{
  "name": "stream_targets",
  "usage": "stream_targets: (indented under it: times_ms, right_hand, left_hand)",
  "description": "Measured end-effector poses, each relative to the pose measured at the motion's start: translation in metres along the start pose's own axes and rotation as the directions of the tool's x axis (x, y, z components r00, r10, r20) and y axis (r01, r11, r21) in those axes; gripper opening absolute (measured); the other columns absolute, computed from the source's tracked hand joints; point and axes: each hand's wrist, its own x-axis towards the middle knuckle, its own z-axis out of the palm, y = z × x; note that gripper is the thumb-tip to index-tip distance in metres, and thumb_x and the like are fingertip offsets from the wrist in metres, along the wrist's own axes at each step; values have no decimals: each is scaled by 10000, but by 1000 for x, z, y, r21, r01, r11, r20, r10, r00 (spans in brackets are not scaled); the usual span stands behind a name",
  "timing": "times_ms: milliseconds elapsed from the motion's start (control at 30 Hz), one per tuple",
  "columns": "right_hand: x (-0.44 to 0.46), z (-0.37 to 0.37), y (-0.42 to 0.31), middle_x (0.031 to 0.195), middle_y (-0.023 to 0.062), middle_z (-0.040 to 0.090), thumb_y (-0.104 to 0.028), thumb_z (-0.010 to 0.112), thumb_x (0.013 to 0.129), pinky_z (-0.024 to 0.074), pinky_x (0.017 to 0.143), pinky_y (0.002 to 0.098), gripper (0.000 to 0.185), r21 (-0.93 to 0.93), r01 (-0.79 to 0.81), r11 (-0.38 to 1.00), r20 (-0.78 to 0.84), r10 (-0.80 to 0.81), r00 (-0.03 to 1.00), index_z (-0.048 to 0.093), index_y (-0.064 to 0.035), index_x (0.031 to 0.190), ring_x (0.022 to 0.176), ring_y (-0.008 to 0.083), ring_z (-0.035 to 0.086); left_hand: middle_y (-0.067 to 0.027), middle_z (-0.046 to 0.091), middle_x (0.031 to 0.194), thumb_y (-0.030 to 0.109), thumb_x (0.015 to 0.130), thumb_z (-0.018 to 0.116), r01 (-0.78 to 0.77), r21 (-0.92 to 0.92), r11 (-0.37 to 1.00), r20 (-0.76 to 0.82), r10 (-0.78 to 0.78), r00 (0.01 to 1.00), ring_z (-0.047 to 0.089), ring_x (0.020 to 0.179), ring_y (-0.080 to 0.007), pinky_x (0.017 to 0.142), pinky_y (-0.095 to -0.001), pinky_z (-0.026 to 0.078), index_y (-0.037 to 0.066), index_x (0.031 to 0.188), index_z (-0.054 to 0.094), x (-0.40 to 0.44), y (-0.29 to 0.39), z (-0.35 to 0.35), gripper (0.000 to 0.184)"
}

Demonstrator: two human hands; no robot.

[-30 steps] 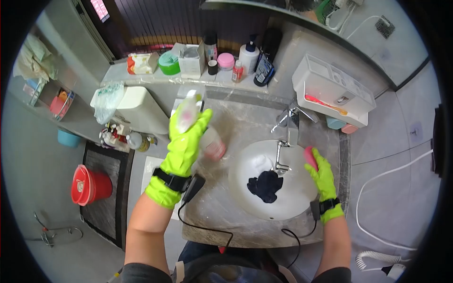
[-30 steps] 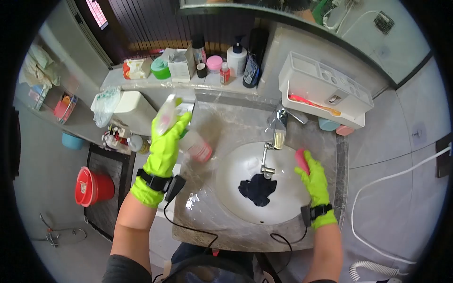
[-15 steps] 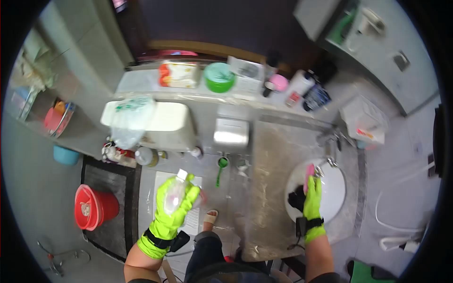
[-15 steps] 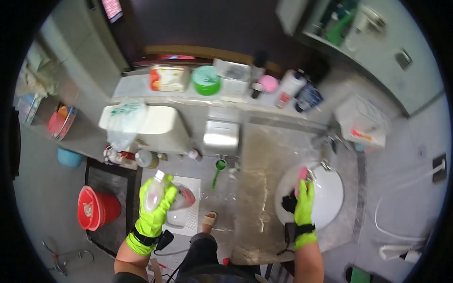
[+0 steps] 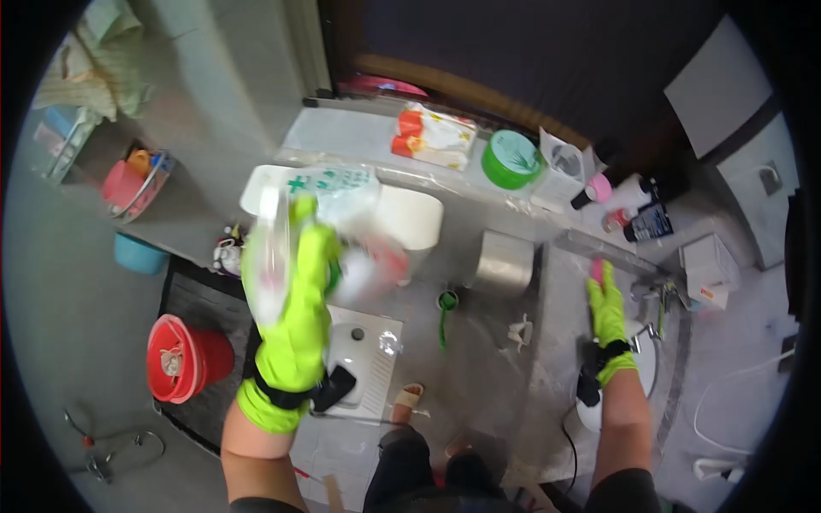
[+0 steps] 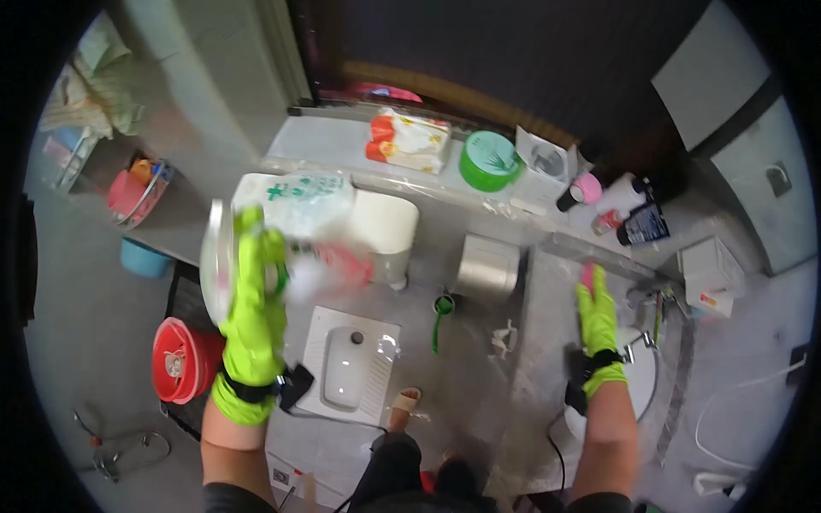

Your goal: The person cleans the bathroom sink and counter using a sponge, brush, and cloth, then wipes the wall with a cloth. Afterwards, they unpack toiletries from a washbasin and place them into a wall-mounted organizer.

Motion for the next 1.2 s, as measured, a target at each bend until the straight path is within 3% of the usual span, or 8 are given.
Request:
stream_targets:
  times_ms: [300,333,367,567,800,900,1033,1200]
  right_hand:
    - [-4,10,-57,1339,282,550,-337,636,929,438,1023,422,628,-230,287,930,183,-248,951,418,-175,1495,1235,384,559]
    - [-10,-5,-66,1336,259,569,-280,626,950,452,991,355,588,-130,-169,977,166,189,968,428,-154,1490,1181,302,607]
    - [5,-3,30,1247,205,639,-260,612,972,478,904,304,576,-194,231,953,-69,-249,966,413,-123,1495,1003,219,634]
    - [18,-9,48,816,-28,500,-210,622,989,383,588,250,596,31,-216,976,-67,218,974,378,-160,1531,675,80,442]
    - [-111,-4,-69,905,-62,558,-168,628,985,418,641,206,639,-132,-178,975,399,217,891,341,-233,1552,722,53,488]
    - [-69,2,-54,1488,88,469,-190,616,989,321,1081,269,604,-129,122,984,383,-65,922,362,-110,1531,1278,190,469]
    - [-9,14,-68,1297,32,512,-248,582,1013,403,691,209,603,-146,40,988,361,15,932,334,-128,1549,774,64,390]
    - [-73,-6,-40,1532,85,399,-231,553,1023,330,1082,282,661,-187,189,964,381,-106,918,217,-146,1586,1287,194,467]
  left_hand:
    - [-43,684,956,171,865,781,-201,206,958,113,181,977,622,854,-121,757,-283,510,-17,1116,653,92,-47,53,338]
    - [-50,691,974,172,862,785,-243,222,944,112,222,968,629,868,-130,768,-290,515,-18,1118,654,99,-53,53,345]
    - [-61,701,970,176,846,801,-339,142,930,93,328,940,643,873,-137,762,-292,518,-11,1091,661,106,-66,56,338]
    - [-119,659,1153,142,933,689,-473,287,833,200,431,880,633,1060,-227,931,-314,483,14,1348,542,99,-50,71,458]
    - [-227,623,1183,157,874,741,-842,455,292,207,884,418,619,1070,-298,933,-344,492,-42,1334,502,93,-107,48,556]
    - [-254,531,1226,265,872,739,-734,484,476,184,765,617,539,1130,-324,971,-381,414,-15,1364,436,65,-115,45,642]
    - [-101,619,820,269,831,755,-696,601,393,232,748,622,603,750,-260,667,-366,473,53,1049,667,2,-107,29,319]
    - [-81,656,834,12,838,713,-193,278,941,9,199,980,595,704,-218,648,-341,475,52,1033,690,-130,-216,33,200]
